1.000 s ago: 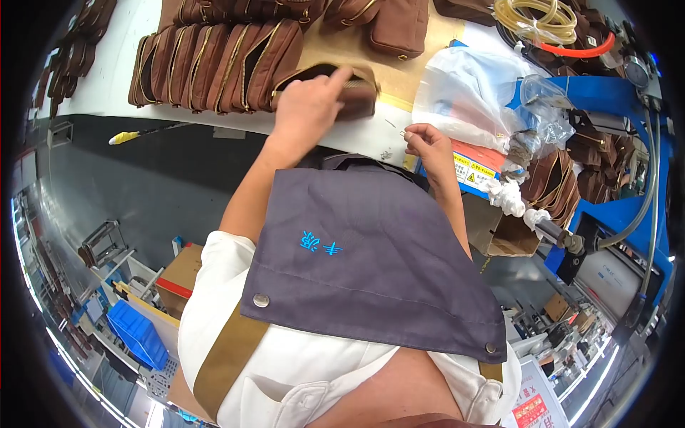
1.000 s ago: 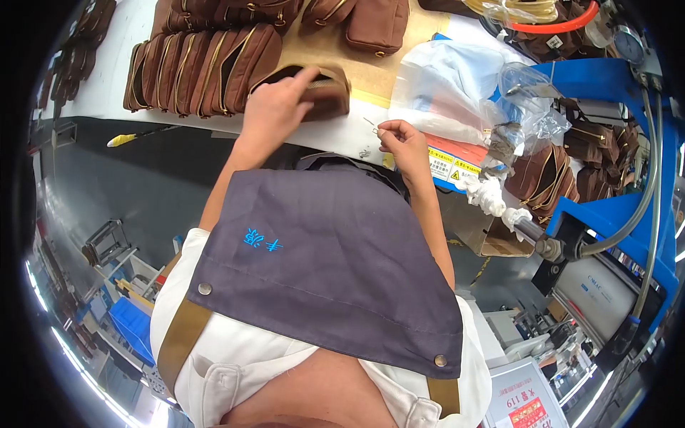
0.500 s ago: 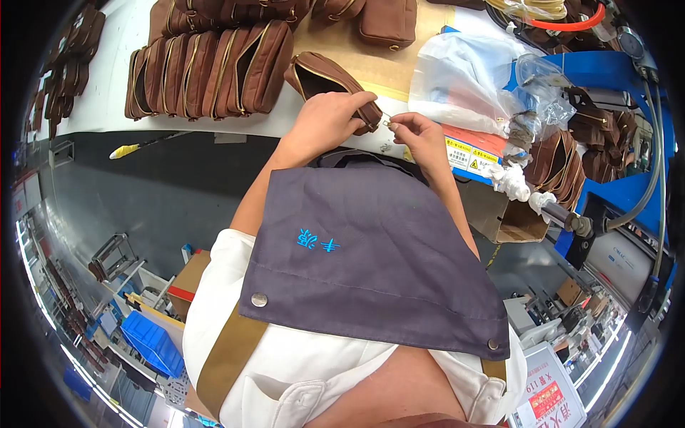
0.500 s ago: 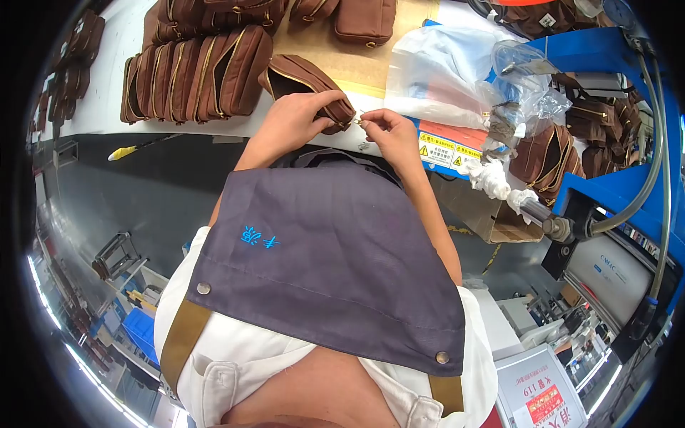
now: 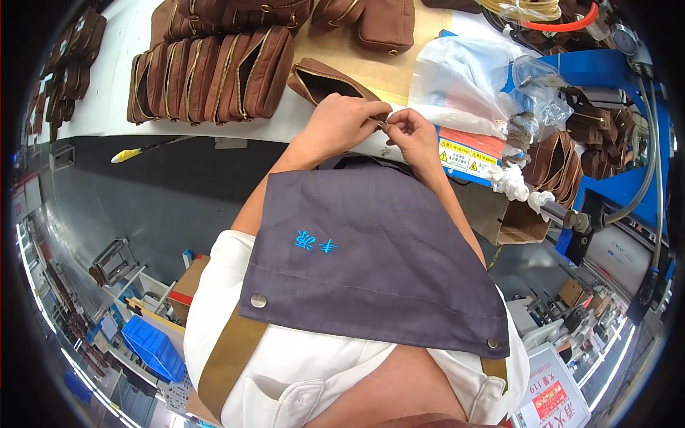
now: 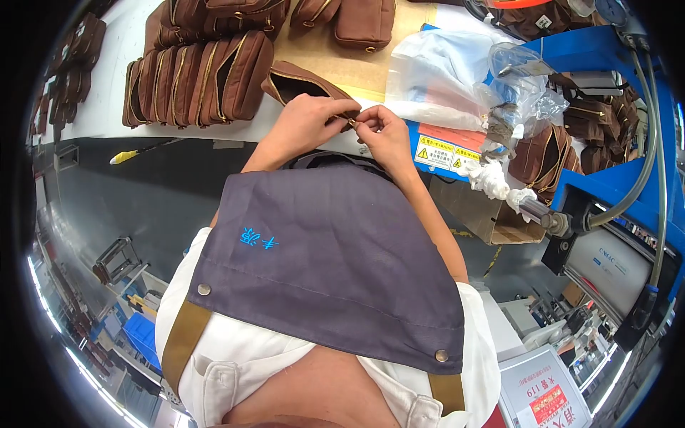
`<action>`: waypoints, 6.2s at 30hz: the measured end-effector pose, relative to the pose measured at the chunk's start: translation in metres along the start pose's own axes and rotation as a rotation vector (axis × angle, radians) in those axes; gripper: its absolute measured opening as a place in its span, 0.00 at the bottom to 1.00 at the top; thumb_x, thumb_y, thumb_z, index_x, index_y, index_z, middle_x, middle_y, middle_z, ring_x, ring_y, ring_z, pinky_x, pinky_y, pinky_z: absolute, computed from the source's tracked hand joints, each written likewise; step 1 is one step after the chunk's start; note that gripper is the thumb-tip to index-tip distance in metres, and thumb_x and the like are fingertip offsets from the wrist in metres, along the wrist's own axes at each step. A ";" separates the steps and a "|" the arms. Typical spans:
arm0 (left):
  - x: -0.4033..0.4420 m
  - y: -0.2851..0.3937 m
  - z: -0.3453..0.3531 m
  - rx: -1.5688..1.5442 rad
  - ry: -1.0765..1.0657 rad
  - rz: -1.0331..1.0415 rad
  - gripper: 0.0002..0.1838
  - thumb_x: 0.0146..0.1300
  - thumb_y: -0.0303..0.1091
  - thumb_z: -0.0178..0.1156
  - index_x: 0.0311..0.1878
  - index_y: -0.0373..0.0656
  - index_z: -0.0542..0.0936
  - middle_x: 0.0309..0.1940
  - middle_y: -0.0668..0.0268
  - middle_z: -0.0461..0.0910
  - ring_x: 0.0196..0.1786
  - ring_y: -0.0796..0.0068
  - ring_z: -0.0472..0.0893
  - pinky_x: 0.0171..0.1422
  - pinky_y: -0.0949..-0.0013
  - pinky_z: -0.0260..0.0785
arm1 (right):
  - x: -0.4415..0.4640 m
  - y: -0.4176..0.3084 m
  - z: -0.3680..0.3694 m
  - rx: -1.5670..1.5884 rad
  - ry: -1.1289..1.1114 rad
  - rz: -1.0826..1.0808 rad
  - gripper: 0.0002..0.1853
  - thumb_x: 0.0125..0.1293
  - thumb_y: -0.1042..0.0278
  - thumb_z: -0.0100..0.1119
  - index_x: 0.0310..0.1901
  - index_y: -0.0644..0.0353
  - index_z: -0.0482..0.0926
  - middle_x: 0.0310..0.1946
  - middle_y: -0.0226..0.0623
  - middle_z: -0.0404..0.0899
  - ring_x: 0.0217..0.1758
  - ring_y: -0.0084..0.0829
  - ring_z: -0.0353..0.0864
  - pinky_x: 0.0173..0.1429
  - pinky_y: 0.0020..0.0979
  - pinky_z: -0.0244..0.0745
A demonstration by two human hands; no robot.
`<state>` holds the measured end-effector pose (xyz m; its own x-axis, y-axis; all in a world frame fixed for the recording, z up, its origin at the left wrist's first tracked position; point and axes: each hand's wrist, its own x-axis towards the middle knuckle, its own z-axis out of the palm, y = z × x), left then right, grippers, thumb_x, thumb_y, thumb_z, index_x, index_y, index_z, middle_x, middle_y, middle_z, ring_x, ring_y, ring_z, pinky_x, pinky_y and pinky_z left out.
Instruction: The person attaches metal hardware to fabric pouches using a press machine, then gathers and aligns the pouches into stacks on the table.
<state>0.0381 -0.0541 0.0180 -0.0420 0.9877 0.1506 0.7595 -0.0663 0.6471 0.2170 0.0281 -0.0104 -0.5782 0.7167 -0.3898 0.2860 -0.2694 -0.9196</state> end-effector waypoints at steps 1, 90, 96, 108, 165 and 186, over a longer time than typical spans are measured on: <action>-0.001 0.004 -0.003 0.030 0.022 0.051 0.11 0.58 0.29 0.64 0.45 0.47 0.85 0.29 0.64 0.86 0.33 0.61 0.85 0.36 0.61 0.74 | 0.000 0.000 0.001 0.082 0.001 -0.001 0.06 0.63 0.77 0.65 0.40 0.66 0.80 0.29 0.31 0.81 0.31 0.18 0.79 0.37 0.23 0.79; 0.149 0.160 0.089 -1.012 -0.731 -0.017 0.13 0.67 0.40 0.67 0.45 0.40 0.83 0.36 0.72 0.83 0.37 0.85 0.78 0.42 0.76 0.70 | -0.166 -0.083 -0.104 -0.636 0.747 -0.054 0.31 0.55 0.59 0.74 0.58 0.62 0.73 0.43 0.41 0.83 0.46 0.36 0.86 0.52 0.36 0.79; 0.132 0.145 0.065 -0.665 -0.264 0.343 0.06 0.63 0.28 0.65 0.40 0.37 0.81 0.33 0.63 0.83 0.38 0.74 0.81 0.44 0.71 0.73 | -0.197 -0.094 -0.121 -0.705 0.832 0.070 0.24 0.47 0.61 0.66 0.49 0.58 0.79 0.37 0.46 0.85 0.41 0.47 0.85 0.48 0.41 0.79; 0.127 -0.070 0.018 0.349 0.476 0.038 0.19 0.61 0.31 0.65 0.55 0.39 0.80 0.54 0.51 0.78 0.59 0.50 0.76 0.65 0.53 0.67 | -0.294 -0.055 -0.272 -0.853 1.325 0.303 0.24 0.47 0.59 0.66 0.47 0.59 0.84 0.35 0.47 0.85 0.43 0.46 0.83 0.51 0.42 0.79; 0.012 -0.090 -0.006 0.147 0.131 -0.284 0.21 0.67 0.38 0.63 0.61 0.40 0.77 0.58 0.54 0.79 0.60 0.51 0.77 0.64 0.56 0.69 | 0.009 0.160 -0.194 -0.705 0.613 -0.246 0.19 0.75 0.60 0.55 0.62 0.56 0.69 0.57 0.43 0.75 0.65 0.39 0.71 0.71 0.38 0.62; 0.043 -0.051 0.018 0.272 0.043 -0.020 0.31 0.54 0.35 0.72 0.63 0.42 0.76 0.59 0.53 0.75 0.65 0.43 0.71 0.68 0.48 0.66 | 0.043 0.136 -0.224 -0.603 0.607 -0.086 0.07 0.69 0.69 0.61 0.44 0.60 0.78 0.35 0.31 0.79 0.40 0.30 0.78 0.47 0.29 0.73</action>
<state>0.0096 -0.0053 -0.0221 -0.0817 0.9812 0.1751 0.9043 -0.0008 0.4269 0.4024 0.1661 -0.1412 -0.1569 0.9853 -0.0679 0.7168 0.0664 -0.6941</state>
